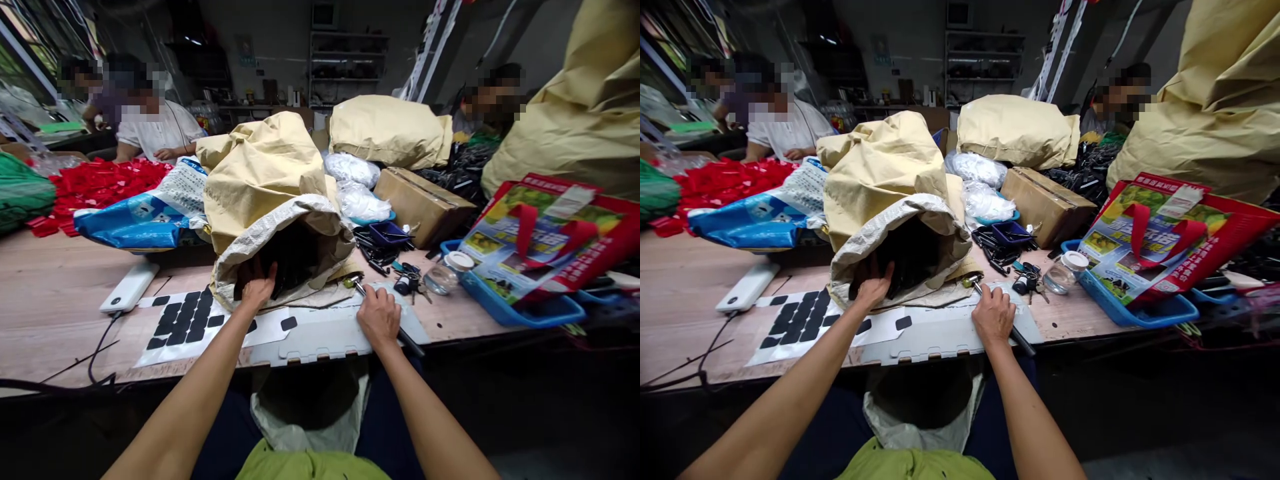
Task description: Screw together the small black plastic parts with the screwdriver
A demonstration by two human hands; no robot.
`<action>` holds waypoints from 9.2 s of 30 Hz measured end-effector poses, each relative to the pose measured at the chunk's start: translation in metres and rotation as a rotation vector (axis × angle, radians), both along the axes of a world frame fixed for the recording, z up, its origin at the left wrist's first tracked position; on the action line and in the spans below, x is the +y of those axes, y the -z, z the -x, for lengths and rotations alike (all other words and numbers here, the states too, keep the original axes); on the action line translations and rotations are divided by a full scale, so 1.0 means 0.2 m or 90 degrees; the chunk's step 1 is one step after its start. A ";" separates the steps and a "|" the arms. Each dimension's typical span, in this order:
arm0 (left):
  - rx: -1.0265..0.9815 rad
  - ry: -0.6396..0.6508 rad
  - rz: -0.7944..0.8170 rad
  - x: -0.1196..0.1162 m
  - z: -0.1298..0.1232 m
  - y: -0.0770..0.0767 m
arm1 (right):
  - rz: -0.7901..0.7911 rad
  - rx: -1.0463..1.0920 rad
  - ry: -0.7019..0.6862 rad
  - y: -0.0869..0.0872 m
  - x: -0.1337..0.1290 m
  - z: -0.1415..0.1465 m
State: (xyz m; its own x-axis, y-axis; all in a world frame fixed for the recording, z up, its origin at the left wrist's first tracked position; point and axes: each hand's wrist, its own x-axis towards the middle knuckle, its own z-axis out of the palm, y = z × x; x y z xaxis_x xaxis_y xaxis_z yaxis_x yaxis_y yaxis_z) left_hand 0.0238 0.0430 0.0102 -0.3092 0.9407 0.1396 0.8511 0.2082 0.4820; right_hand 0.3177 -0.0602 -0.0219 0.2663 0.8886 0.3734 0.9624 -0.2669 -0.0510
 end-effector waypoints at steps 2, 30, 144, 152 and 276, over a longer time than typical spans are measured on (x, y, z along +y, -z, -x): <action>0.020 -0.015 -0.004 0.00 -0.04 0.04 | 0.000 0.000 0.001 0.00 0.00 0.00; 0.108 0.198 -0.232 -0.39 -0.09 0.13 | 0.021 0.021 -0.001 -0.02 0.00 0.01; 0.200 0.062 0.010 -0.15 0.12 -0.15 | -0.009 -0.011 0.022 0.00 -0.03 -0.05; 0.196 0.239 -0.090 -0.20 -0.08 -0.06 | -0.010 -0.003 0.024 0.01 -0.03 -0.05; -0.093 0.639 0.324 -1.10 -0.25 0.56 | 0.027 0.029 -0.026 -0.03 -0.10 0.06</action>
